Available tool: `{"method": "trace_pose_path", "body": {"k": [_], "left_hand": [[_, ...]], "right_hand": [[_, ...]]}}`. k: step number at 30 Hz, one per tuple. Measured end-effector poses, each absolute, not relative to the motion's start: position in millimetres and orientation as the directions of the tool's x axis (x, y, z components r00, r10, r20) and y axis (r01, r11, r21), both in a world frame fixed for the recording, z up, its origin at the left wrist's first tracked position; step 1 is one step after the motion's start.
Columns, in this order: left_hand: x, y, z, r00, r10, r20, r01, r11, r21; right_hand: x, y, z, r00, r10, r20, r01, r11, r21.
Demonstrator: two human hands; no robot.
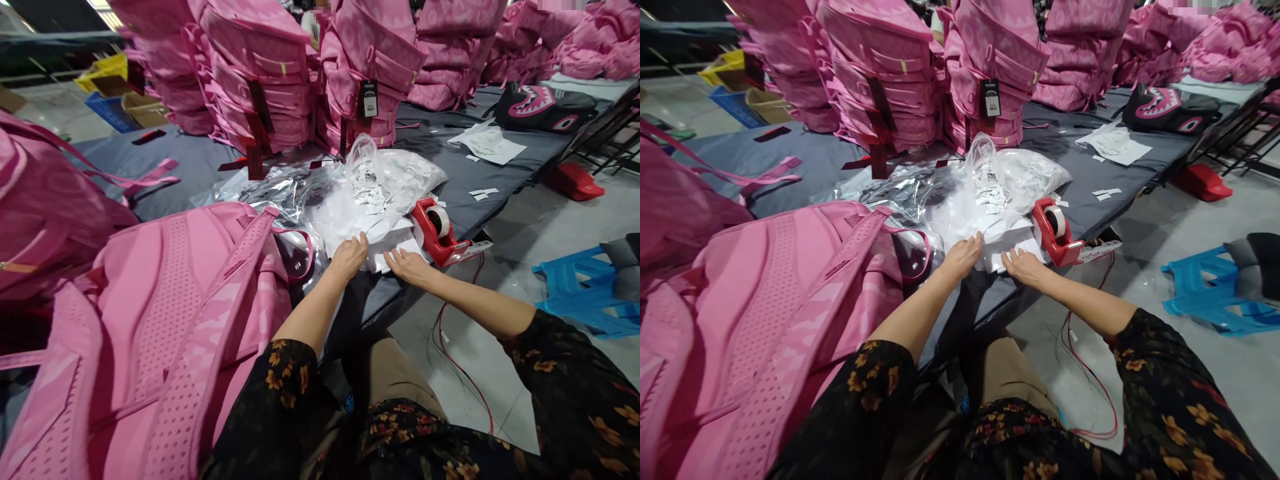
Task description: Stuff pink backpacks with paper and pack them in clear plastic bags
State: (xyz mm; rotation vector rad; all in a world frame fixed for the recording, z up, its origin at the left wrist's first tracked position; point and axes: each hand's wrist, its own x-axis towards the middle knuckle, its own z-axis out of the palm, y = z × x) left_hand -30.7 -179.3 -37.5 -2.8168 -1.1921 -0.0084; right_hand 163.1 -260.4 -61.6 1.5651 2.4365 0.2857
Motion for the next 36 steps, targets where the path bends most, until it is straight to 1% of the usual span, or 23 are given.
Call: {"method": "trace_pose_path", "body": {"k": [2, 4, 6, 7, 9, 11, 13, 14, 15, 17, 18, 20, 22, 23, 26, 28, 30, 31, 32, 33, 34, 35, 36], "left_hand": [[-29, -181, -43, 0.69, 0.722, 0.056, 0.724, -0.688, -0.051], [-28, -182, -50, 0.679, 0.731, 0.065, 0.734, -0.678, -0.037], [-29, -184, -55, 0.665, 0.741, 0.088, 0.744, -0.668, -0.001], [-31, -186, -58, 0.648, 0.752, 0.117, 0.754, -0.656, 0.033], [-34, -199, -63, 0.573, 0.789, 0.223, 0.785, -0.607, 0.129], [-39, -226, -69, 0.447, 0.82, 0.357, 0.803, -0.544, 0.243], [-47, -267, -77, 0.366, 0.803, 0.471, 0.77, -0.545, 0.331], [-53, -291, -81, 0.363, 0.777, 0.514, 0.736, -0.578, 0.354], [-61, -316, -84, 0.39, 0.739, 0.549, 0.691, -0.629, 0.356], [-83, -364, -87, 0.435, 0.666, 0.606, 0.623, -0.708, 0.332], [-95, -384, -87, 0.442, 0.642, 0.626, 0.606, -0.728, 0.32], [-121, -415, -84, 0.419, 0.637, 0.647, 0.603, -0.728, 0.327], [-145, -434, -81, 0.379, 0.666, 0.643, 0.607, -0.703, 0.37], [-155, -439, -80, 0.358, 0.683, 0.637, 0.607, -0.688, 0.397], [-174, -449, -78, 0.314, 0.714, 0.626, 0.586, -0.664, 0.464], [-178, -453, -76, 0.311, 0.724, 0.615, 0.557, -0.664, 0.5], [-174, -453, -73, 0.304, 0.727, 0.616, 0.533, -0.665, 0.522], [-170, -452, -71, 0.286, 0.73, 0.621, 0.533, -0.66, 0.53], [-163, -449, -68, 0.26, 0.731, 0.631, 0.535, -0.653, 0.536], [-156, -444, -66, 0.234, 0.737, 0.634, 0.533, -0.643, 0.55], [-148, -439, -65, 0.217, 0.754, 0.62, 0.519, -0.627, 0.581], [-139, -434, -64, 0.212, 0.782, 0.586, 0.482, -0.605, 0.633], [-131, -430, -64, 0.218, 0.822, 0.526, 0.419, -0.566, 0.71]], "right_hand": [[166, -274, -68, -0.44, 0.897, -0.052, 0.856, 0.436, 0.279], [168, -284, -70, -0.437, 0.899, -0.027, 0.865, 0.429, 0.26], [170, -289, -66, -0.409, 0.912, -0.013, 0.89, 0.402, 0.215], [171, -288, -63, -0.387, 0.922, -0.003, 0.908, 0.381, 0.174], [175, -280, -57, -0.319, 0.947, 0.046, 0.947, 0.318, 0.034], [179, -265, -57, -0.24, 0.964, 0.113, 0.947, 0.258, -0.19], [182, -247, -64, -0.177, 0.97, 0.165, 0.881, 0.231, -0.413], [183, -239, -69, -0.152, 0.971, 0.185, 0.839, 0.225, -0.495], [184, -232, -75, -0.128, 0.972, 0.198, 0.806, 0.219, -0.55], [187, -222, -85, -0.08, 0.975, 0.207, 0.773, 0.191, -0.605], [188, -218, -88, -0.067, 0.979, 0.195, 0.767, 0.175, -0.618], [192, -213, -88, -0.079, 0.986, 0.148, 0.776, 0.154, -0.611], [197, -208, -79, -0.118, 0.981, 0.151, 0.813, 0.183, -0.553], [200, -205, -72, -0.136, 0.973, 0.189, 0.834, 0.215, -0.508], [205, -203, -43, -0.18, 0.915, 0.36, 0.881, 0.313, -0.354], [202, -215, -21, -0.2, 0.871, 0.449, 0.903, 0.342, -0.261], [189, -242, 0, -0.191, 0.843, 0.504, 0.917, 0.336, -0.215], [178, -260, 9, -0.181, 0.847, 0.499, 0.915, 0.331, -0.231], [165, -281, 16, -0.181, 0.87, 0.459, 0.901, 0.334, -0.276], [149, -302, 22, -0.208, 0.905, 0.371, 0.87, 0.345, -0.353], [133, -323, 25, -0.281, 0.931, 0.231, 0.814, 0.359, -0.456], [117, -341, 26, -0.385, 0.92, 0.068, 0.743, 0.353, -0.569], [103, -357, 25, -0.47, 0.88, -0.069, 0.677, 0.309, -0.668]]}}
